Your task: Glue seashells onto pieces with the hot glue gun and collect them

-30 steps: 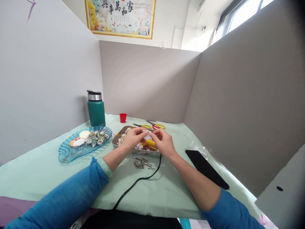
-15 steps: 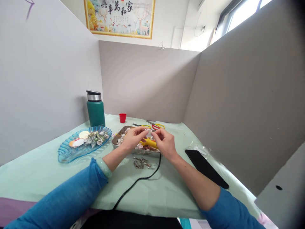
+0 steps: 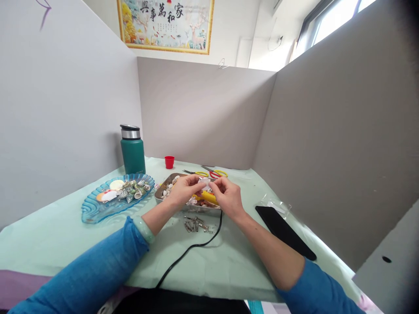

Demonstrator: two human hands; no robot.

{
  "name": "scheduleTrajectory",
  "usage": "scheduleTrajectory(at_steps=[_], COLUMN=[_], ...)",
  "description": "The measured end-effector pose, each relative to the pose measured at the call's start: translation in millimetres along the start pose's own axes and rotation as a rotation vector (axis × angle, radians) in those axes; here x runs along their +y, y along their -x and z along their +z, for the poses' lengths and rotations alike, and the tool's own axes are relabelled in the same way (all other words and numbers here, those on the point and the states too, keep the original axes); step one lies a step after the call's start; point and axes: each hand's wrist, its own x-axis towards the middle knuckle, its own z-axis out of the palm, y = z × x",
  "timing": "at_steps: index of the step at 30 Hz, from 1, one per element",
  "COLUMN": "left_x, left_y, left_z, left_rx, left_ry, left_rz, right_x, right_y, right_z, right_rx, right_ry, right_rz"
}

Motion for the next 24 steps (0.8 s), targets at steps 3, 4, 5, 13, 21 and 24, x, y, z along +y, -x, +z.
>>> scheduleTrajectory(at_steps=[3, 4, 5, 13, 21, 24], left_x=[-1.2, -2.1, -3.0, -3.3, 1.0, 2.4], left_y=[-1.1, -1.6, -2.0, -2.9, -6.4, -7.7], left_z=[-0.8, -1.3, -2.0, -2.7, -7.6, -8.3], left_rx=[0.014, 0.017, 0.022, 0.012, 0.171, 0.189], left_ry=[0.040, 0.055, 0.069, 0.123, 0.070, 0.040], left_rz=[-0.029, -0.042, -0.056, -0.089, -0.032, -0.012], right_x=[0.5, 0.5, 0.5, 3.3, 6.3, 7.5], right_y=[0.0, 0.1, 0.2, -0.3, -2.5, -3.1], right_z=[-0.2, -0.3, -0.4, 0.3, -0.3, -0.3], right_rx=[-0.024, -0.029, -0.033, -0.064, -0.061, -0.065], right_ry=[0.011, 0.013, 0.014, 0.028, -0.029, -0.032], right_rz=[-0.003, -0.001, 0.002, 0.045, 0.088, 0.090])
